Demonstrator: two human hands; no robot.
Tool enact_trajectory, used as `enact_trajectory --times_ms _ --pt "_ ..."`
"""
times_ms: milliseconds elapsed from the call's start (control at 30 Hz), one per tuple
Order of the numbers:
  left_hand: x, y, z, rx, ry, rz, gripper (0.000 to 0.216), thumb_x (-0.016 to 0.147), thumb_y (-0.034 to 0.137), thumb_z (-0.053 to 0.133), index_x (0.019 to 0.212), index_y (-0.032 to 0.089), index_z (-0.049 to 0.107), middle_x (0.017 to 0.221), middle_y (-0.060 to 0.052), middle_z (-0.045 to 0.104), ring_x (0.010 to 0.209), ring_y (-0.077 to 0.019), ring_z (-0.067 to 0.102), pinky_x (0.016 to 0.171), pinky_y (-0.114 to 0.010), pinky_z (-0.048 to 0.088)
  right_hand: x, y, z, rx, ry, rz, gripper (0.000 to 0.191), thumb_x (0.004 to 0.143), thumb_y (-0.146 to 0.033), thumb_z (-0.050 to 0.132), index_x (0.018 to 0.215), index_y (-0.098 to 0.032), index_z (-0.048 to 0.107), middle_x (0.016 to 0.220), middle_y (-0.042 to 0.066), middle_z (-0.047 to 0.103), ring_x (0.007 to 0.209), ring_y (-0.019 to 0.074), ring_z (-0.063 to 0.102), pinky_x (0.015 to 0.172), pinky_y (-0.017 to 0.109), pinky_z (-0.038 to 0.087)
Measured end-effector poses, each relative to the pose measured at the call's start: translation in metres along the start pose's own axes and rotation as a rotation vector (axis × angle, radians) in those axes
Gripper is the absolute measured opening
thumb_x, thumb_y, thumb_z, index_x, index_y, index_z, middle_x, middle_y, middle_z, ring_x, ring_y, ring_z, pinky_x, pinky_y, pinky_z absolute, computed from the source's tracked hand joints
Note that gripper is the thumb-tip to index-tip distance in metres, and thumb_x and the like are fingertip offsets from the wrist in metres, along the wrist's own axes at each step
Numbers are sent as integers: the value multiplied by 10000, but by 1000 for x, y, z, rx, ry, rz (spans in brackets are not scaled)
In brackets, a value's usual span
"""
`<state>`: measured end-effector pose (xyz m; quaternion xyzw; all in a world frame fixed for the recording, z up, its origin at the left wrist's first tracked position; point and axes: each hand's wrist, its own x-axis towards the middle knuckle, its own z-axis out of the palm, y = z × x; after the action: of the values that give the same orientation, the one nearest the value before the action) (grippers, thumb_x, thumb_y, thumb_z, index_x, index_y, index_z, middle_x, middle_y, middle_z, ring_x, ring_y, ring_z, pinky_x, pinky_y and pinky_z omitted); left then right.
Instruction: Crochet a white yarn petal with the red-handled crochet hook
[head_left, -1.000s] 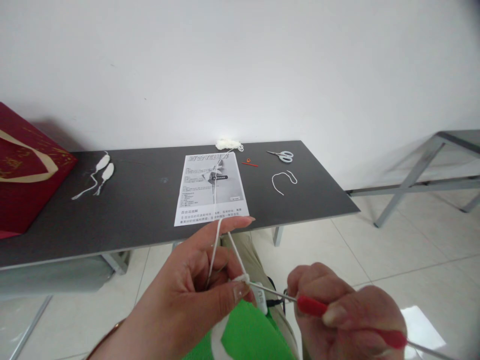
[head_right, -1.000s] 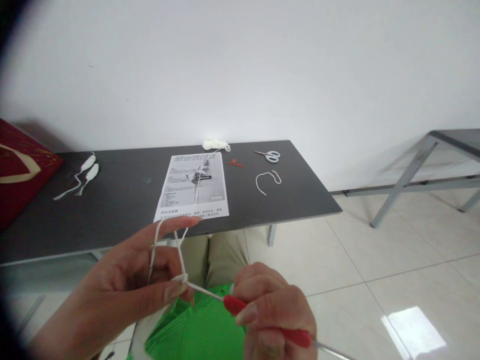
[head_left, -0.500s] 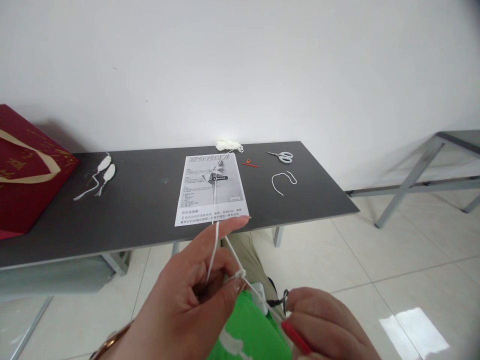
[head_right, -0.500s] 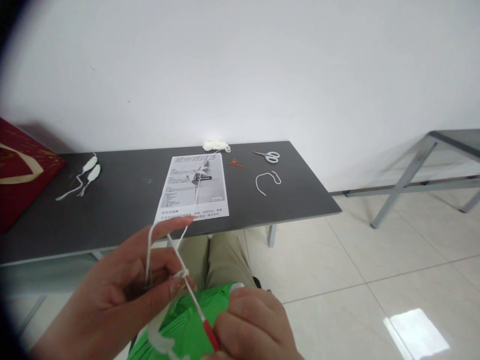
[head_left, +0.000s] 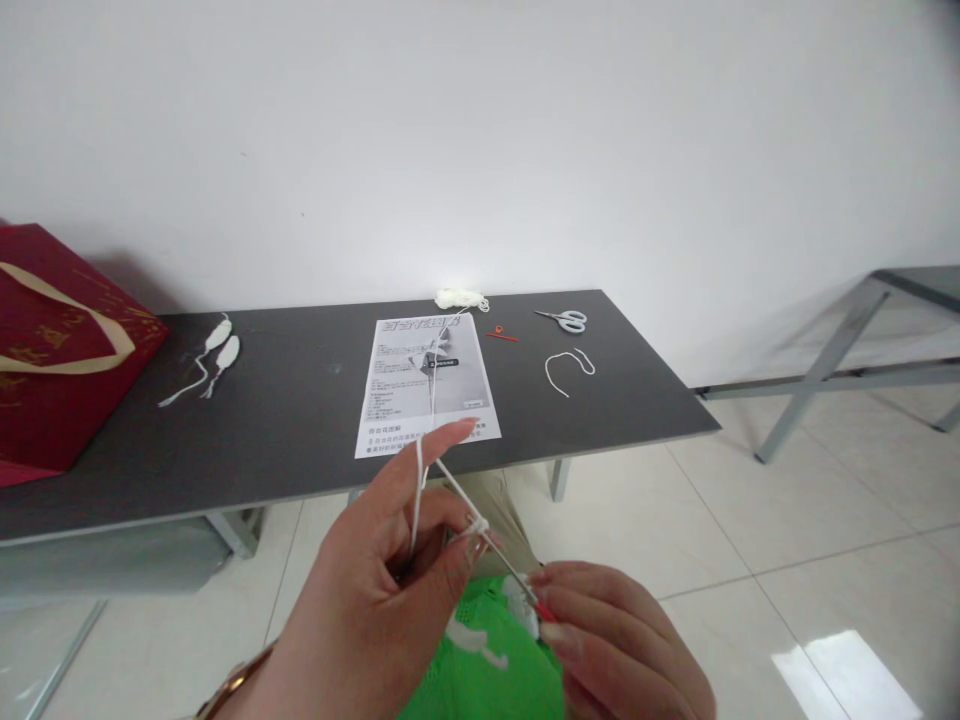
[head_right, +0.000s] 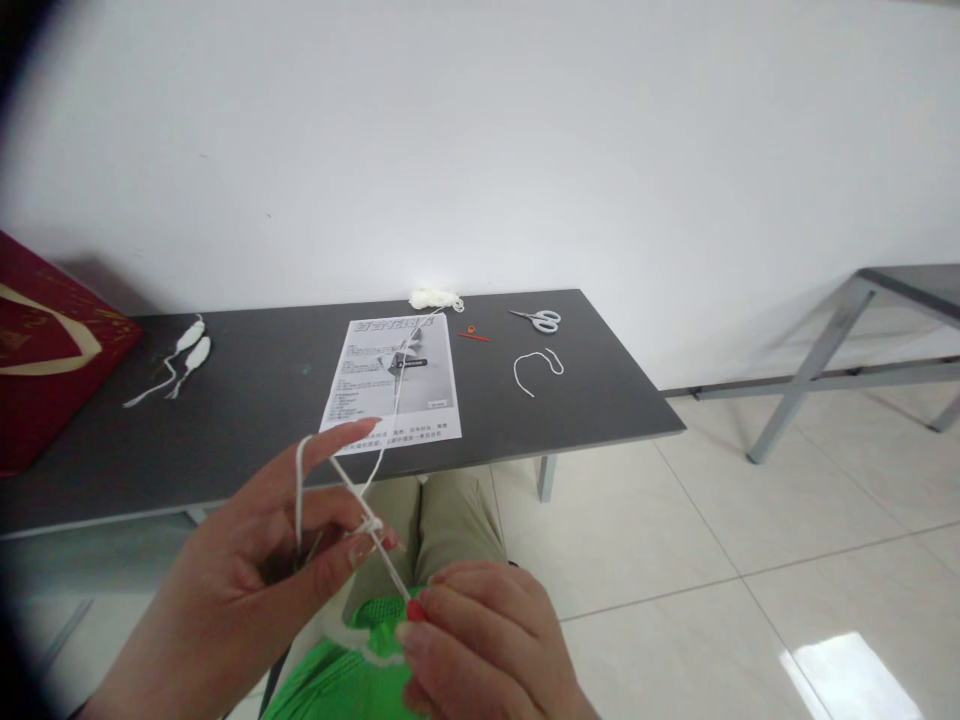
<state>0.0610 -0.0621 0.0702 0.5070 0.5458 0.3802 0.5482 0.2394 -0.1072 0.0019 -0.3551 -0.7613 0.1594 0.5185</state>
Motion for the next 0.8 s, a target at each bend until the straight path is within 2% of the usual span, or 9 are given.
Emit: enact_trajectory --times_ms 100,200,300,400,467,567,700,800 --pt "4 -1 0 6 18 26 573 790 228 633 1327 286 440 578 74 584 467 -86 332 457 -218 242 3 7 7 36 121 -11 317 872 -166 598 1187 -194 618 947 83 751 940 252 683 709 397 619" --pt "7 -3 -1 -35 -8 13 586 800 225 626 1343 279 410 604 65 607 467 -86 378 451 -222 225 11 15 12 177 182 -17 296 851 -106 579 1114 -206 669 894 78 734 829 230 689 617 365 603" --pt "11 -6 -3 -134 -89 -20 591 803 212 627 1343 260 392 646 48 625 530 -101 478 480 -223 268 16 24 15 325 186 55 311 834 -59 562 1074 -210 691 895 81 710 783 210 669 588 348 573" --pt "16 -9 -6 -240 -168 -57 562 782 193 653 1300 224 438 676 37 624 577 -99 523 520 -209 330 14 35 23 403 179 73 290 844 -95 575 1068 -229 701 906 81 702 782 209 651 626 362 550" --pt "20 -10 -11 -278 -246 -123 549 784 215 661 1291 212 453 716 17 650 505 -67 468 463 -186 290 10 41 29 460 210 102 239 868 -170 580 1052 -252 709 882 71 694 772 205 636 635 360 539" --pt "26 -10 -18 -257 -375 -210 581 811 257 639 1340 198 408 726 -9 687 388 -30 300 384 -184 157 7 45 33 503 210 154 222 878 -226 583 1047 -290 711 882 63 659 790 206 627 628 348 538" --pt "34 -11 -25 -273 -505 -209 572 827 205 592 1360 168 390 684 -24 698 394 -41 307 385 -184 161 8 45 28 446 127 138 281 853 -181 604 1078 -318 703 932 63 624 856 223 622 668 365 545" --pt "37 -12 -25 -326 -548 -235 565 797 151 590 1335 182 420 700 -8 686 403 -38 326 382 -181 168 11 42 27 408 109 104 314 854 -149 593 1104 -311 693 963 66 624 874 223 612 688 370 534"
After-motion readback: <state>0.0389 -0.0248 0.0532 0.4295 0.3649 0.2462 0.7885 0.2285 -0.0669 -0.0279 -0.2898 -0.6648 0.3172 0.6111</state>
